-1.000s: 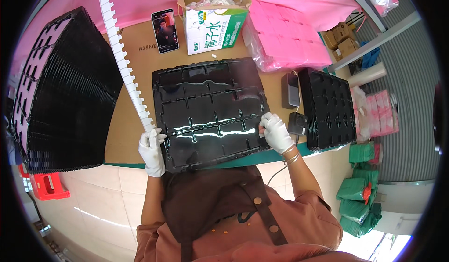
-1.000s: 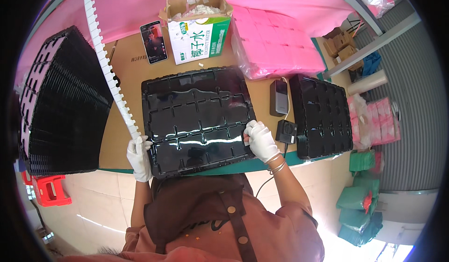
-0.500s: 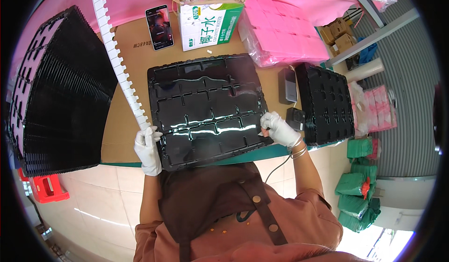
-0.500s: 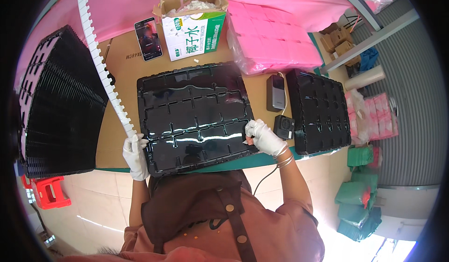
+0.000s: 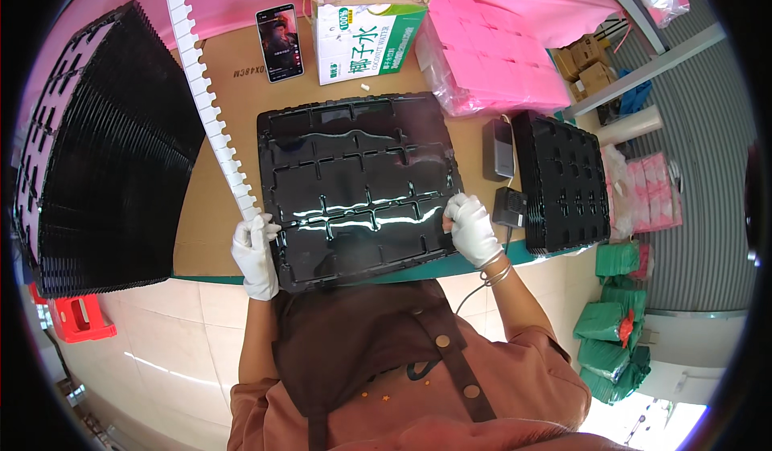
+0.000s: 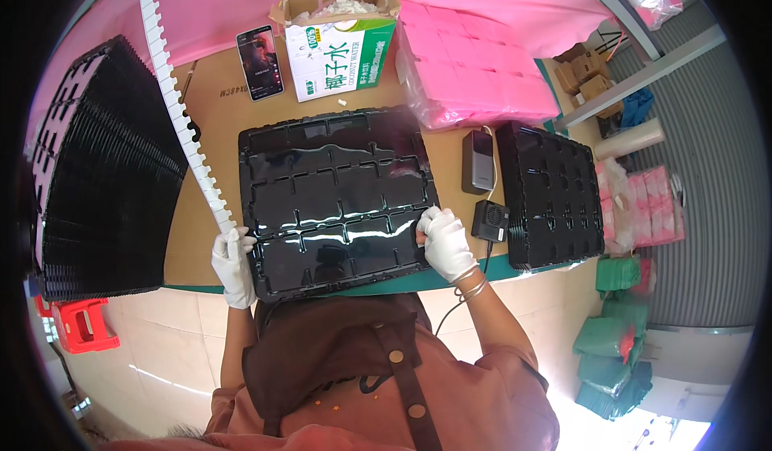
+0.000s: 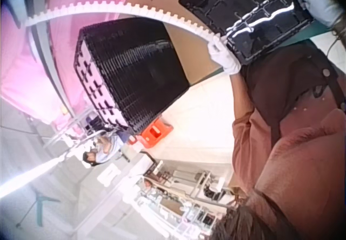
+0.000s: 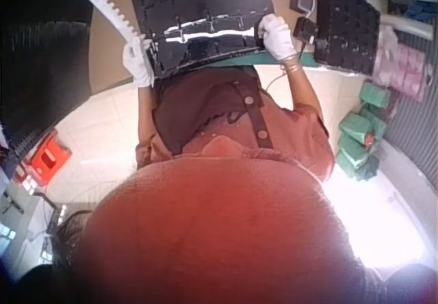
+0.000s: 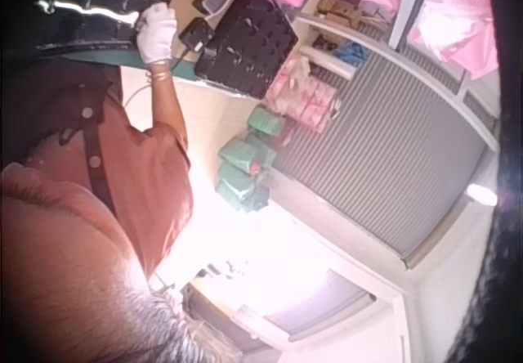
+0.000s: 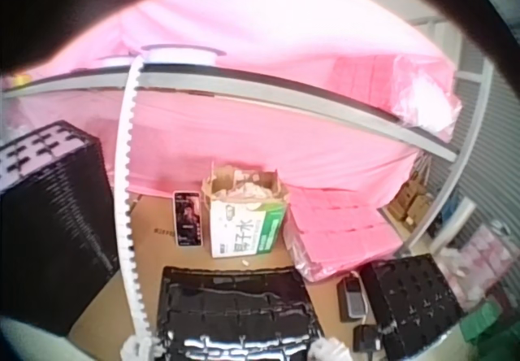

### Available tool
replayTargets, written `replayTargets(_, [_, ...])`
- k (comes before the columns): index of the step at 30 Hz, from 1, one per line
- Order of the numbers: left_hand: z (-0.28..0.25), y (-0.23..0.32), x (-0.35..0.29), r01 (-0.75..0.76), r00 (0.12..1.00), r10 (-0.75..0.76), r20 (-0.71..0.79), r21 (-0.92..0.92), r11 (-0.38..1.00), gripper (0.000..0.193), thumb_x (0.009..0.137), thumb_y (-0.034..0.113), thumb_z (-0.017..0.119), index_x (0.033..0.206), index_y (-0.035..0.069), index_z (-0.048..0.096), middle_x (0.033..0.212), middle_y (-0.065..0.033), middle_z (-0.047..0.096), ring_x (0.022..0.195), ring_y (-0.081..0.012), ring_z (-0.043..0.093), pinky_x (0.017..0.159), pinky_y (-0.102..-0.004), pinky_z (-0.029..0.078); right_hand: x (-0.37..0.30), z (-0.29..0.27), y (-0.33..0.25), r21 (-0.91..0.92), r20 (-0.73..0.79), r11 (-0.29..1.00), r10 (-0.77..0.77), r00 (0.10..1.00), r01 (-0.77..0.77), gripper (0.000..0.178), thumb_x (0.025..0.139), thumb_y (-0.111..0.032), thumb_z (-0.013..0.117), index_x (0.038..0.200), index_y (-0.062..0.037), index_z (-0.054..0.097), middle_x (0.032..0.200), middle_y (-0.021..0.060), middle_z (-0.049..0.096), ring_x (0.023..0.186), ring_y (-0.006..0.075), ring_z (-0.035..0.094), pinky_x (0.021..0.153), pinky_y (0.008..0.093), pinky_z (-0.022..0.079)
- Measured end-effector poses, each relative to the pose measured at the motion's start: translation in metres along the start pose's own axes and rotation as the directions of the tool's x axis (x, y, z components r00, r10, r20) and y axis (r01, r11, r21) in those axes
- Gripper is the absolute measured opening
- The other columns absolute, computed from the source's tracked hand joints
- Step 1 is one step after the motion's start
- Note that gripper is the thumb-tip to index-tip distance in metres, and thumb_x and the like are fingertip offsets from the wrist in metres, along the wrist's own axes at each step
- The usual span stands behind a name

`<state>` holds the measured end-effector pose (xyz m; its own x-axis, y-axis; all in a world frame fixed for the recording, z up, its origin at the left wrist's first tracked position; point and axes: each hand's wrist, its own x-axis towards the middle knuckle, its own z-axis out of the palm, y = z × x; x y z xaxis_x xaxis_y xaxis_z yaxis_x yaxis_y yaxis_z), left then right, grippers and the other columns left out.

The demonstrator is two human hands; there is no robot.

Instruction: The person assembles black plastic trays by inserting white plastic clips into the tray's edge slots and then placing a pink foam insert inside. The person repeats this process for multiple trays, stacking the finished units to the left.

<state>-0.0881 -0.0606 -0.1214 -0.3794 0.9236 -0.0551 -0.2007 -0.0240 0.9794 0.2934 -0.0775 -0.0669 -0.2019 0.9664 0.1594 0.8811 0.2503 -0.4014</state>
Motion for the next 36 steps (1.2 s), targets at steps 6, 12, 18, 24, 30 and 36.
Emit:
replayTargets(6, [0.002,0.001,-0.001,0.003,1.0,-0.003,-0.007,-0.013,1.0,0.012,0.098,0.011,0.056,0.093,0.001,0.06,0.094,-0.0103,0.068,0.073,-0.0122,0.064,0.066,-0.0236,0.049,-0.005,-0.006,0.008,0.068,0.115,0.998,-0.023,0.993,0.015,0.016,0.064,0.01,0.064,0.071,-0.0032,0.059,0.08,0.011,0.059,0.077,0.0322,0.056,0.068,0.0402,0.047])
replayTargets(12, [-0.002,-0.001,0.001,0.001,1.0,-0.001,0.008,0.014,1.0,0.012,0.098,0.011,0.056,0.093,0.001,0.061,0.094,-0.0101,0.068,0.074,-0.0125,0.065,0.066,-0.0235,0.049,-0.001,0.001,0.001,0.063,0.016,0.994,0.085,0.996,-0.086,0.015,0.065,0.01,0.063,0.072,-0.0031,0.059,0.08,0.0108,0.059,0.078,0.0322,0.056,0.07,0.0399,0.047])
replayTargets(18, [0.0,0.001,0.0,0.002,1.0,-0.002,0.008,0.006,1.0,0.012,0.098,0.011,0.056,0.092,0.002,0.06,0.094,-0.0101,0.068,0.074,-0.0125,0.065,0.066,-0.0234,0.05,-0.002,-0.019,0.026,0.234,0.27,0.97,-0.122,0.955,0.058,0.014,0.065,0.008,0.065,0.071,-0.002,0.058,0.079,0.0108,0.057,0.077,0.0303,0.054,0.07,0.0383,0.047])
replayTargets(24, [0.0,0.001,-0.002,0.022,1.0,-0.022,0.006,-0.021,1.0,0.012,0.098,0.011,0.057,0.093,0.001,0.061,0.094,-0.01,0.068,0.073,-0.0115,0.064,0.066,-0.0234,0.049,0.024,-0.044,0.04,0.664,0.373,0.65,0.141,0.917,-0.37,0.021,0.076,0.018,0.054,0.081,-0.0023,0.057,0.075,0.0018,0.053,0.072,0.0117,0.055,0.072,0.0287,0.054])
replayTargets(30, [-0.004,-0.002,0.001,0.001,1.0,-0.001,0.01,-0.012,1.0,0.014,0.099,0.013,0.057,0.094,0.001,0.061,0.091,-0.0088,0.069,0.071,-0.0109,0.064,0.065,-0.0233,0.049,0.197,-0.108,-0.054,0.341,-0.335,0.94,0.132,0.933,-0.01,0.01,0.085,-0.01,0.061,0.088,-0.0012,0.065,0.077,0.0162,0.067,0.073,0.025,0.066,0.069,0.0359,0.05])
replayTargets(36, [-0.012,0.001,0.008,0.084,0.993,-0.081,0.088,-0.036,0.996,0.017,0.099,0.016,0.057,0.103,0.0,0.059,0.091,-0.0109,0.068,0.071,-0.0145,0.066,0.065,-0.0258,0.052,0.334,-0.126,-0.05,0.029,-0.405,0.997,-0.059,0.912,0.077,0.024,0.085,-0.01,0.058,0.104,0.0,0.069,0.097,0.0206,0.069,0.091,0.0351,0.066,0.083,0.0361,0.052])
